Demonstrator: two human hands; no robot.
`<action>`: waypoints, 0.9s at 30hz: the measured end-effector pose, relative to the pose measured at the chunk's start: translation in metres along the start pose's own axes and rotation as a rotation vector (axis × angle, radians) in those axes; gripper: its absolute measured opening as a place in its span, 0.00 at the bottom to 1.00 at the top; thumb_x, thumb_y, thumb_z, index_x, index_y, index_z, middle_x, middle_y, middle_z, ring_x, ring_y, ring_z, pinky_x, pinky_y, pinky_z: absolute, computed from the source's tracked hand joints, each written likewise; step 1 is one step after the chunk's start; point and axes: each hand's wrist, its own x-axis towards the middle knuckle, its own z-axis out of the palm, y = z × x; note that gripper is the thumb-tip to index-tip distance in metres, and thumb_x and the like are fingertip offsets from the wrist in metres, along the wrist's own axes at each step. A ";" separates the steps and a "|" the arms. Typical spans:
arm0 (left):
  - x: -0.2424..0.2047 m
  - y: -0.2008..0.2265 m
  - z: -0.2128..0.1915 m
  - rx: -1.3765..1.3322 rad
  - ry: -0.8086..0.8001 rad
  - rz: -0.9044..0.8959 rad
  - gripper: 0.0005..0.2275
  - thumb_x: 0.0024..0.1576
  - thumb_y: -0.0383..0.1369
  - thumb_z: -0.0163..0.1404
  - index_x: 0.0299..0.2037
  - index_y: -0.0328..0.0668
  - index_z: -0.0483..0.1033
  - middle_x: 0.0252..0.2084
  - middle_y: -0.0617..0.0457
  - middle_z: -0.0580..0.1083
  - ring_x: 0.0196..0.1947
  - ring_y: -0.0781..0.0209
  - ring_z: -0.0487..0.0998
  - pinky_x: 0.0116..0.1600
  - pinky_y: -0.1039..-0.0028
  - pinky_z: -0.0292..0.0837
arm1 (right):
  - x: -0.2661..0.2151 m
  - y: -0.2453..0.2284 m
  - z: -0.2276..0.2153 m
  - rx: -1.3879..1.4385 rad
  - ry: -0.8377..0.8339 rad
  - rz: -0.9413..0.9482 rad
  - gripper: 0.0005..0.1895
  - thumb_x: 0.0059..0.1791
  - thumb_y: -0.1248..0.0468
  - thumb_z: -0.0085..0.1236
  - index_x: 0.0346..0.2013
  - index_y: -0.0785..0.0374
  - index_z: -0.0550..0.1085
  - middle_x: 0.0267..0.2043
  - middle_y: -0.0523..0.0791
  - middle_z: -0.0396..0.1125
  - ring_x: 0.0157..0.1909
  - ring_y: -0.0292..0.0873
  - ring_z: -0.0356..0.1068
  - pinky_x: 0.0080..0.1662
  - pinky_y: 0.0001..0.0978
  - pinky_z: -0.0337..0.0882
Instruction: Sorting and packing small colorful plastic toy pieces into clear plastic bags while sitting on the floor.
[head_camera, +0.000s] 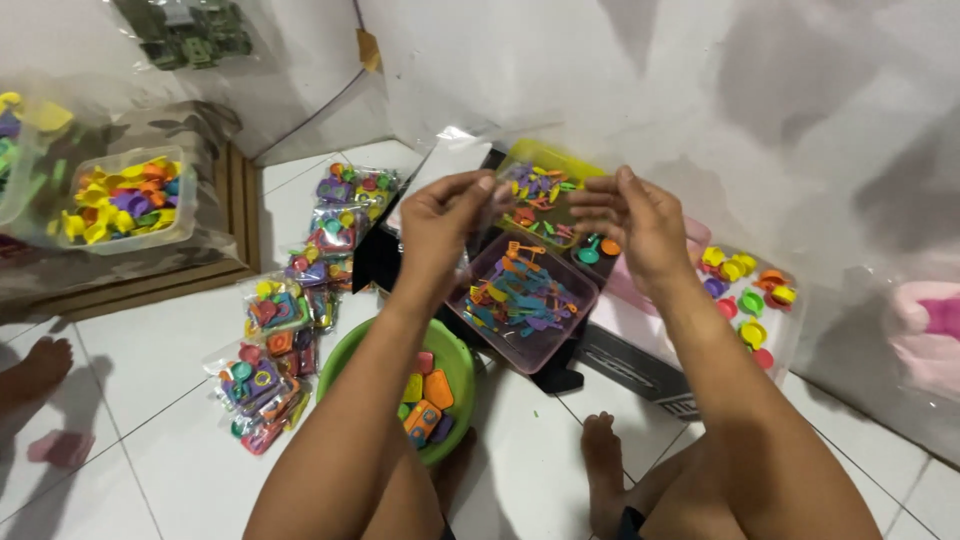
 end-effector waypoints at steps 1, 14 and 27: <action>0.001 0.003 -0.005 0.035 -0.010 0.018 0.13 0.55 0.30 0.60 0.46 0.28 0.80 0.37 0.34 0.81 0.36 0.47 0.85 0.41 0.66 0.84 | 0.007 0.004 -0.011 -0.055 0.045 -0.021 0.20 0.58 0.53 0.45 0.46 0.69 0.75 0.42 0.54 0.76 0.42 0.48 0.80 0.45 0.40 0.82; -0.010 -0.013 0.006 -0.046 -0.521 -0.237 0.08 0.51 0.25 0.61 0.38 0.28 0.80 0.29 0.41 0.79 0.32 0.51 0.85 0.38 0.62 0.84 | -0.004 0.004 0.024 0.321 -0.403 0.103 0.06 0.52 0.70 0.54 0.43 0.68 0.70 0.26 0.46 0.65 0.25 0.38 0.71 0.23 0.31 0.75; 0.002 0.042 -0.052 -0.024 -0.284 0.023 0.10 0.55 0.29 0.58 0.42 0.28 0.79 0.31 0.45 0.79 0.26 0.58 0.82 0.35 0.74 0.84 | -0.005 0.043 -0.004 -0.499 -0.133 0.032 0.15 0.58 0.64 0.53 0.27 0.64 0.70 0.25 0.42 0.64 0.26 0.34 0.61 0.32 0.24 0.64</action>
